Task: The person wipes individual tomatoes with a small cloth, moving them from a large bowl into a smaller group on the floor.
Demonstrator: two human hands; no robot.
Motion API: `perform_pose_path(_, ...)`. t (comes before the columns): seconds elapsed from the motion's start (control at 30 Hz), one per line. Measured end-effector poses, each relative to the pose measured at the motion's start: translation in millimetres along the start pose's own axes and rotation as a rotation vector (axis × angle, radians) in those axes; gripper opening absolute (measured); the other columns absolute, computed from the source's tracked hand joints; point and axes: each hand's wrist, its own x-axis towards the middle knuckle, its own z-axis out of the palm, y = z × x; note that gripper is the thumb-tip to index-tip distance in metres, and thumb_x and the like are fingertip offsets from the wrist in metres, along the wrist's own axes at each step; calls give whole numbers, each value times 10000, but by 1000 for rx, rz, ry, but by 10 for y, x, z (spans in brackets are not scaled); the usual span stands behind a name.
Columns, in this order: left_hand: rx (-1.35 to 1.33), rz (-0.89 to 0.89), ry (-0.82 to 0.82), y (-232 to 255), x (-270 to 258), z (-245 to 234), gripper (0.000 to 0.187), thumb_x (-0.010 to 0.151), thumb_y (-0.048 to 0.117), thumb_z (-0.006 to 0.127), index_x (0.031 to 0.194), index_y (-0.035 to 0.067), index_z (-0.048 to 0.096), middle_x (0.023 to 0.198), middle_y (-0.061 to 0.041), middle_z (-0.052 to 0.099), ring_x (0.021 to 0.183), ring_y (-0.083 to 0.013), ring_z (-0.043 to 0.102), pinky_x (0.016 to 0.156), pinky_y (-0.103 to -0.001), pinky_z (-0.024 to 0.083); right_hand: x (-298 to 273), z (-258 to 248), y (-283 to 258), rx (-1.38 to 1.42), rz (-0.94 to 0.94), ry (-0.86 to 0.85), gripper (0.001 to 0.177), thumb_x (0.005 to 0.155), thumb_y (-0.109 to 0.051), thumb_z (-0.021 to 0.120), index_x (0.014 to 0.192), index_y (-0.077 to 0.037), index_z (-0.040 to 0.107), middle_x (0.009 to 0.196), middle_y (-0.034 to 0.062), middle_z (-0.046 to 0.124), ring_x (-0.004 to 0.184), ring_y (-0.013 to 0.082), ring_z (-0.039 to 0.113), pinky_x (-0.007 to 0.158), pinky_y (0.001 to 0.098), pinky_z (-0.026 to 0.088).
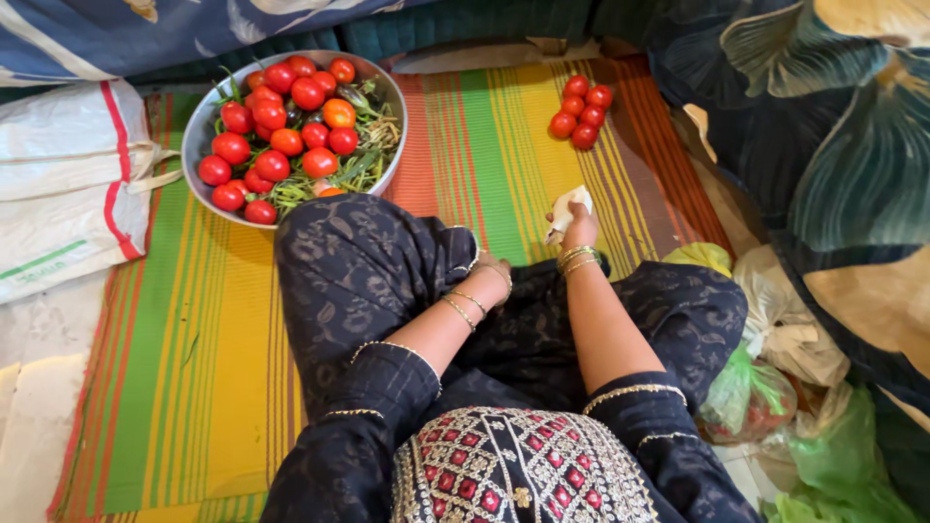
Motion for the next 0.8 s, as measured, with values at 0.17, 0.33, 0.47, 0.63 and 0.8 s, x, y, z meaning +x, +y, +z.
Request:
perform_pose_path(0.17, -31, 71, 76, -37, 371, 192, 882, 743, 290, 866, 1501, 97, 458, 1357, -174, 634, 1269, -347, 592, 1043, -443, 471, -301, 718, -361, -43, 26, -80, 468, 880, -196, 588, 1261, 70, 542, 1010, 200, 703, 765, 308, 753, 557, 389, 550)
perform_pose_path(0.33, -242, 172, 58, -251, 322, 126, 647, 847, 205, 714, 1468, 150, 543, 1352, -191, 685, 1289, -355, 636, 1052, -455, 512, -786, 1483, -928, -116, -28, -269, 487, 914, -193, 577, 1353, 13, 527, 1127, 155, 710, 901, 273, 756, 661, 338, 593)
perform_pose_path(0.47, -323, 195, -83, -355, 138, -213, 650, 852, 247, 702, 1470, 224, 502, 1453, -131, 567, 1339, -341, 541, 1061, -479, 461, -781, 1578, -1116, -193, -40, -305, 489, 924, -172, 583, 1379, -7, 517, 1152, 151, 717, 910, 253, 746, 677, 320, 591)
perform_pose_path(0.63, -622, 183, 18, -664, 23, -625, 640, 919, 452, 691, 1483, 237, 478, 1466, -93, 546, 1328, -319, 537, 1033, -481, 470, -270, 1410, -1325, -281, -110, -303, 421, 966, -144, 581, 1354, 20, 573, 1151, 151, 729, 921, 241, 747, 695, 314, 586)
perform_pose_path(0.8, -872, 34, 379, -1373, -12, -797, 494, 941, 370, 687, 1390, 191, 586, 1295, -88, 686, 1091, -298, 680, 950, -435, 519, 254, 1211, -1170, -356, -140, -263, 400, 961, -129, 594, 1344, -16, 563, 1150, 118, 721, 936, 213, 738, 729, 295, 583)
